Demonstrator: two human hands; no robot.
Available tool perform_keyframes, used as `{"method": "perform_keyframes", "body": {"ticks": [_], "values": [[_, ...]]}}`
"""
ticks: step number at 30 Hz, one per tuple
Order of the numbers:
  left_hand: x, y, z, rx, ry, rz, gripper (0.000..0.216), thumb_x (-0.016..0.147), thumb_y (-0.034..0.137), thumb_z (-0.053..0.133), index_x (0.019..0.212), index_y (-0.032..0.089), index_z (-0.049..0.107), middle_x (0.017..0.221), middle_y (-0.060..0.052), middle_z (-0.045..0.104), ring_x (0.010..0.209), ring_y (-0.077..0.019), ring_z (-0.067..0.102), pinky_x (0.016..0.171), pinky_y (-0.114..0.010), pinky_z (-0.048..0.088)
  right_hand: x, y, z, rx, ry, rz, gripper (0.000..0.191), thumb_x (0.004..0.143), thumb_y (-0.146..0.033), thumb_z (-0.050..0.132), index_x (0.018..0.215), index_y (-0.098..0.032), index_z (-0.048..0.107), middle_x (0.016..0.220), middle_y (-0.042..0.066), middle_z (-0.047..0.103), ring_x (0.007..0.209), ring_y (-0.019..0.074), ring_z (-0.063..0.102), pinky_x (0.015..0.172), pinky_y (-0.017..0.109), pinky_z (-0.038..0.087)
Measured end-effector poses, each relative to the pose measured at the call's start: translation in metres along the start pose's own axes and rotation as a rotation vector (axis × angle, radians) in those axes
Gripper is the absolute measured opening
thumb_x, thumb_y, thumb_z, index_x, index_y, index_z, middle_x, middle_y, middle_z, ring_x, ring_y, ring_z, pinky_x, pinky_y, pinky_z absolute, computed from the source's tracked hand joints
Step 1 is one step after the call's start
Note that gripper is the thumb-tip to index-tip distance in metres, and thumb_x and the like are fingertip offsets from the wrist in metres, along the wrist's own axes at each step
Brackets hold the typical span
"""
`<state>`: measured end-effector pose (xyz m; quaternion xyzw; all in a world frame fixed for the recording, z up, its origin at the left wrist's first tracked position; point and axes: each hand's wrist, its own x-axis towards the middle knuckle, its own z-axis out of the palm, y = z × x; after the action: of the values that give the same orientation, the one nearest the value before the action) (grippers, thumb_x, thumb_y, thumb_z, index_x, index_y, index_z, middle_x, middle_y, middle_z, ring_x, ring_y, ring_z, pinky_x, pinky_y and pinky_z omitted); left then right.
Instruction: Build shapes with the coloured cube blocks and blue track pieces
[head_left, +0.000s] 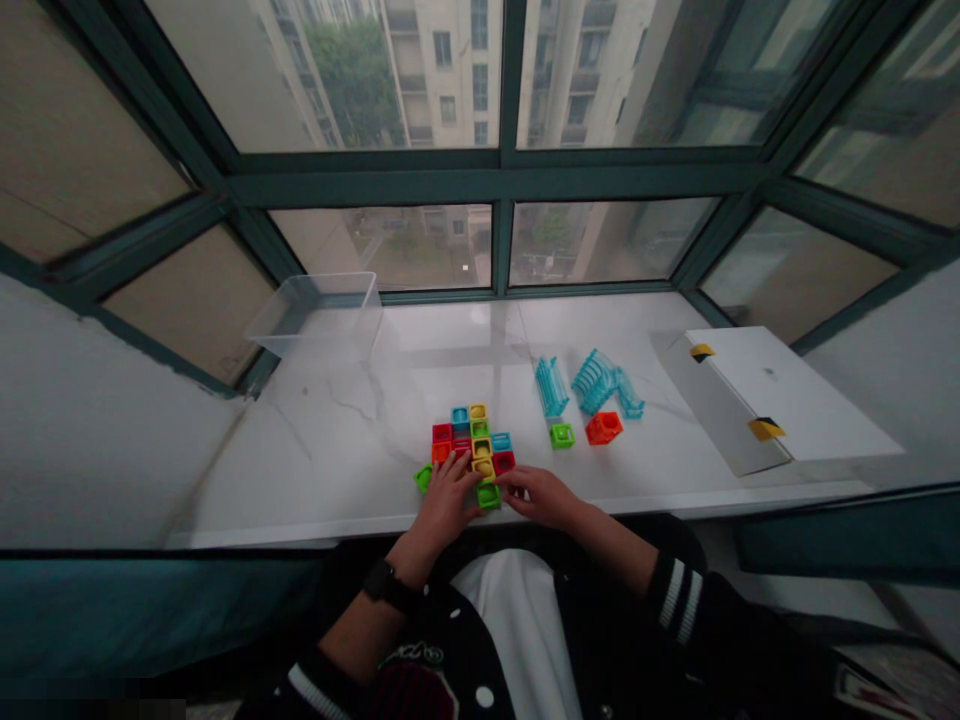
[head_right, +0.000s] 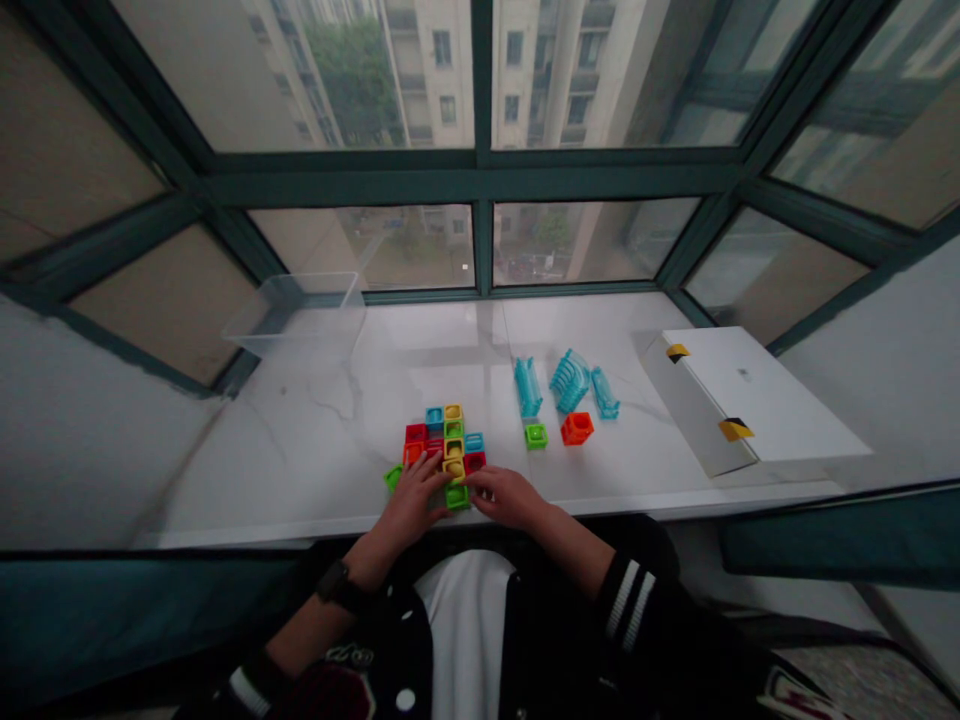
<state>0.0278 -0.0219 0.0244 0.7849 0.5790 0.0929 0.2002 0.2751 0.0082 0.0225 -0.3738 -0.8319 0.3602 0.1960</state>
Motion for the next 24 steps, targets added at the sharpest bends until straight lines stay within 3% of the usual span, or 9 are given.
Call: {"method": "perform_keyframes", "body": {"ticks": [5,11,17,24], "values": [[-0.0006,-0.0005,0.0015,0.013,-0.001,0.0,0.065,0.073,0.025,0.09,0.133,0.031,0.066,0.168,-0.008,0.04,0.158,-0.0372,0.029,0.127,-0.064,0.025,0.0007,-0.0028,0.0074,-0.067,-0.131,0.02,0.033,0.088,-0.019,0.073,0.119,-0.027,0.072,0.108,0.005,0.072,0.089,0.02,0.067,0.081,0.029,0.052],[0.0001,0.0032,-0.0004,0.021,-0.009,-0.011,0.057,0.076,0.021,0.086,0.129,0.031,0.068,0.168,-0.008,0.04,0.158,-0.0366,0.03,0.127,-0.065,0.024,0.0002,-0.0018,0.005,-0.063,-0.131,0.003,0.025,0.084,-0.018,0.077,0.107,-0.024,0.07,0.11,0.005,0.07,0.095,0.0221,0.067,0.083,0.031,0.051],[-0.0005,0.0051,0.0015,0.035,0.025,-0.017,0.035,0.085,0.02,0.076,0.118,0.031,0.072,0.166,-0.005,0.043,0.157,-0.0344,0.033,0.127,-0.064,0.026,0.0003,-0.0011,0.001,-0.049,-0.126,0.012,0.018,0.083,-0.02,0.079,0.098,-0.023,0.07,0.104,0.003,0.072,0.091,0.0206,0.067,0.08,0.029,0.049],[-0.0011,0.0056,0.0027,0.02,0.03,-0.017,0.026,0.085,0.02,0.075,0.11,0.027,0.073,0.166,-0.008,0.042,0.157,-0.0371,0.033,0.126,-0.068,0.024,-0.0022,0.001,0.0016,-0.051,-0.108,0.004,0.024,0.079,-0.022,0.084,0.097,-0.023,0.068,0.105,0.004,0.072,0.092,0.0213,0.067,0.079,0.029,0.048]]}}
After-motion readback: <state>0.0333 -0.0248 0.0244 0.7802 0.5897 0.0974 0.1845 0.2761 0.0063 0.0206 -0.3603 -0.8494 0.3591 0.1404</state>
